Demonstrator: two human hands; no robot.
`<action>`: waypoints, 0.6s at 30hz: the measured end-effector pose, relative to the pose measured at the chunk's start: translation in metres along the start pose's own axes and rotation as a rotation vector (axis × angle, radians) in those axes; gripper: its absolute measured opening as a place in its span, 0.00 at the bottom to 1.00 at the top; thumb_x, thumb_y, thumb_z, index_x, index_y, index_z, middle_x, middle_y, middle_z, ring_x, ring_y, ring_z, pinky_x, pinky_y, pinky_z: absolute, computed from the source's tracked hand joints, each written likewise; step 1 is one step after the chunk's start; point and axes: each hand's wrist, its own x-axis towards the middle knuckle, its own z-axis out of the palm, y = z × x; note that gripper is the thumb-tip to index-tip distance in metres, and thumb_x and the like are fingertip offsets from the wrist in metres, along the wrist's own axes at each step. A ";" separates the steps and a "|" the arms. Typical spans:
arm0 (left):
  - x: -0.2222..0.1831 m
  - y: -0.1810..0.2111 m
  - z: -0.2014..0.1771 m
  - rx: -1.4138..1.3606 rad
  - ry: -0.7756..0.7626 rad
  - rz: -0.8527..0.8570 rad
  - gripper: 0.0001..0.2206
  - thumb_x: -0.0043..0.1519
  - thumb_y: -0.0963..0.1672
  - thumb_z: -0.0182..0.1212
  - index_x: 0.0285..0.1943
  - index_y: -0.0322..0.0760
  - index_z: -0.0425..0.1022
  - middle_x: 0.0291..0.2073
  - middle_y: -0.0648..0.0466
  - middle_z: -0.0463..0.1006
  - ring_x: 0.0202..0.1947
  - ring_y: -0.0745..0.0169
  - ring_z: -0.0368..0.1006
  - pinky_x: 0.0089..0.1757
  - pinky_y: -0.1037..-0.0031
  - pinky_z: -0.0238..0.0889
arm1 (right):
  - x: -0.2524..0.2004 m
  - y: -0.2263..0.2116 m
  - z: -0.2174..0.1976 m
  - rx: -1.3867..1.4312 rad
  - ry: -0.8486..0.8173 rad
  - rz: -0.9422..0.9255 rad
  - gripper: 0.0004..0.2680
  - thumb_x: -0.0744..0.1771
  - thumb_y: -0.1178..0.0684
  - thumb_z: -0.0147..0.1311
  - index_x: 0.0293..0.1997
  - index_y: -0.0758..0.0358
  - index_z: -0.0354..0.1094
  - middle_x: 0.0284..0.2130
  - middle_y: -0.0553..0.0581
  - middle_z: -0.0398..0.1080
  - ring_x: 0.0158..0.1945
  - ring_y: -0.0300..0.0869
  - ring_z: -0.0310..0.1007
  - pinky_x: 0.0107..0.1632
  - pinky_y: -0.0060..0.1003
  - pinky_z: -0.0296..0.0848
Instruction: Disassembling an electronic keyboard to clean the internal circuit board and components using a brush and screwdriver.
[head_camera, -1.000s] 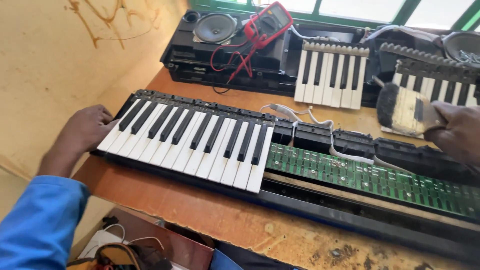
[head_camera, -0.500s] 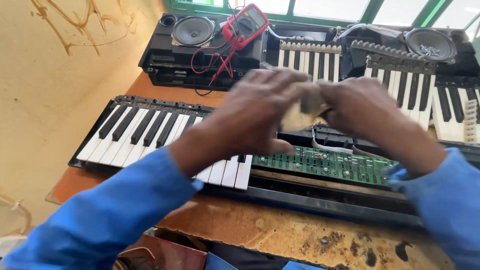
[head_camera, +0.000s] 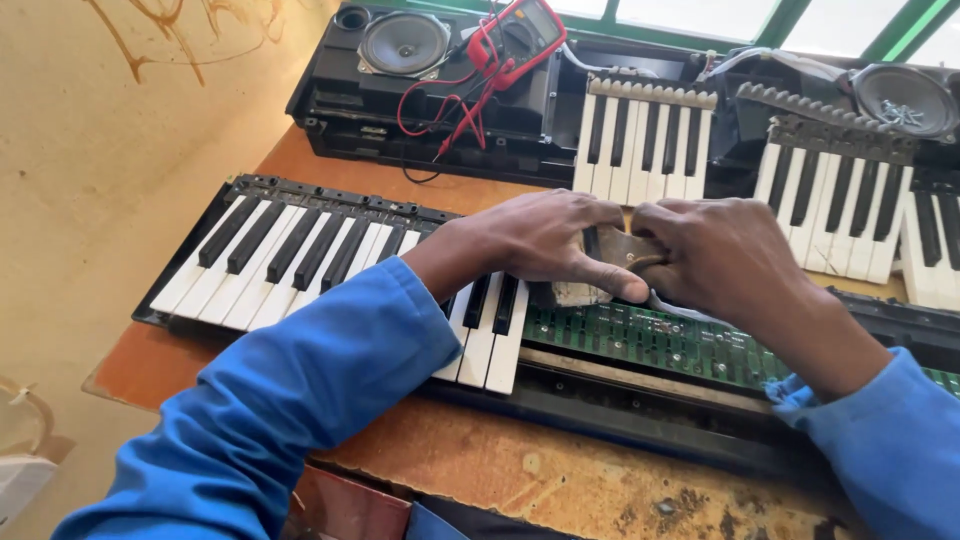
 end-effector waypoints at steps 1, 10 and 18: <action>0.002 -0.005 0.002 -0.037 -0.005 0.025 0.50 0.35 0.71 0.39 0.61 0.47 0.71 0.55 0.50 0.78 0.52 0.51 0.74 0.47 0.59 0.66 | -0.001 0.001 -0.002 -0.002 -0.061 0.051 0.13 0.65 0.34 0.52 0.43 0.48 0.70 0.27 0.47 0.77 0.23 0.44 0.75 0.28 0.43 0.73; 0.005 -0.017 -0.006 -0.137 -0.002 -0.029 0.53 0.33 0.72 0.23 0.51 0.43 0.76 0.53 0.50 0.79 0.50 0.57 0.73 0.48 0.63 0.64 | -0.029 0.024 -0.029 -0.082 -0.109 0.175 0.20 0.61 0.26 0.52 0.55 0.33 0.73 0.42 0.35 0.78 0.32 0.35 0.78 0.29 0.33 0.79; 0.020 -0.047 0.004 -0.004 0.141 -0.212 0.52 0.40 0.70 0.14 0.46 0.42 0.79 0.54 0.45 0.78 0.53 0.51 0.72 0.46 0.55 0.64 | -0.057 0.053 -0.038 0.368 0.133 0.203 0.15 0.59 0.45 0.69 0.44 0.58 0.80 0.30 0.55 0.79 0.27 0.41 0.75 0.29 0.34 0.67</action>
